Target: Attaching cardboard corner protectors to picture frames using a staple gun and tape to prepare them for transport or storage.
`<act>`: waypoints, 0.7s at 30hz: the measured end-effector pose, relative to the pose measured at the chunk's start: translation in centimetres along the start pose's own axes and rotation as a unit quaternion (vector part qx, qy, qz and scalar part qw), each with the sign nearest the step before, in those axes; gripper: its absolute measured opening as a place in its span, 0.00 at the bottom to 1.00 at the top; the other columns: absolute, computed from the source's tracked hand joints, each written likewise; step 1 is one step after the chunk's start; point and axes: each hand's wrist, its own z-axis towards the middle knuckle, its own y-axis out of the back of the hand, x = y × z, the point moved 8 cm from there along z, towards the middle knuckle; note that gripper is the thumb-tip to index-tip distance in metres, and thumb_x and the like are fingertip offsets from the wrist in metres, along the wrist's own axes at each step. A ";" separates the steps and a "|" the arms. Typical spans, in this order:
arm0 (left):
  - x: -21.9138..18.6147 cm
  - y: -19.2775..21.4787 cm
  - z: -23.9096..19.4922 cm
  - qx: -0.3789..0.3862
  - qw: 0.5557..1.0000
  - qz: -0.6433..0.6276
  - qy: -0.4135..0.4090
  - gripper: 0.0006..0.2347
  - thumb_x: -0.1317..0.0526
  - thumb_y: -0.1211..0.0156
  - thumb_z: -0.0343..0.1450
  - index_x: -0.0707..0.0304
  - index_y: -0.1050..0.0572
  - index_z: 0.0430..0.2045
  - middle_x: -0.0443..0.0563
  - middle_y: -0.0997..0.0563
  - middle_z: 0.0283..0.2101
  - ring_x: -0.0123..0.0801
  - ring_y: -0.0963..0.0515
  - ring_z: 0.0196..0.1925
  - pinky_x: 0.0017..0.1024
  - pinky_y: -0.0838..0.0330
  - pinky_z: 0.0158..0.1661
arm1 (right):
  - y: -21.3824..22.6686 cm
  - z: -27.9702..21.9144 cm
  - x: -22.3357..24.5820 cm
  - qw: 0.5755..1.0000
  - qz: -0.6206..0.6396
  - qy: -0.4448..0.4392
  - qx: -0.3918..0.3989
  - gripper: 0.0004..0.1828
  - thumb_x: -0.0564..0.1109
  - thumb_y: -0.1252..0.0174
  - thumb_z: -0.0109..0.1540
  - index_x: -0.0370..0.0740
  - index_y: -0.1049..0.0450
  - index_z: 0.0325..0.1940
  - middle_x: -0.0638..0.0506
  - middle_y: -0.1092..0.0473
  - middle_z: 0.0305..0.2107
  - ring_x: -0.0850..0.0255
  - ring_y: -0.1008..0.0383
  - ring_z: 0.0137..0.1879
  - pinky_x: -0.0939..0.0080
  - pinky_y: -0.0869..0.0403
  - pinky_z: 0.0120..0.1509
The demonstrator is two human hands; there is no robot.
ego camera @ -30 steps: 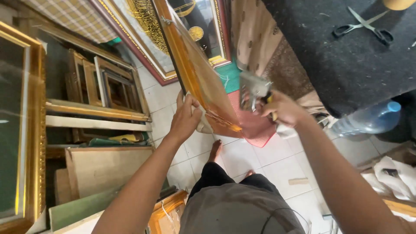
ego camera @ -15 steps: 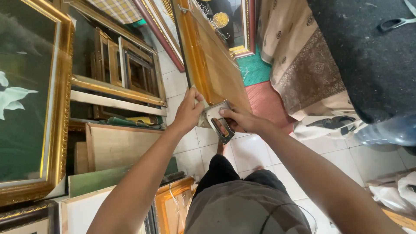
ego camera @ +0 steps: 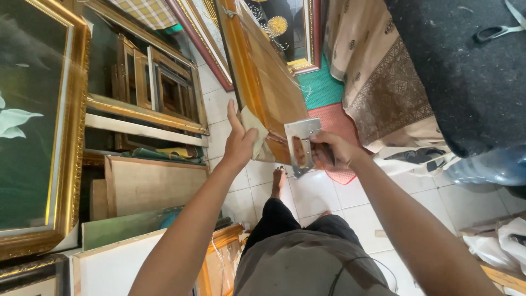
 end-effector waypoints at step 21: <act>1.6 -3.4 4.5 0.041 0.999 -0.007 -0.008 0.36 0.61 0.54 0.59 0.52 0.68 0.60 0.68 0.41 0.56 0.55 0.40 0.59 0.47 0.45 0.56 | -6.0 3.3 7.8 0.904 -0.419 0.023 -0.079 0.20 0.65 0.51 0.51 0.48 0.30 0.24 0.52 0.32 0.11 0.62 0.29 0.16 0.66 0.31 0.28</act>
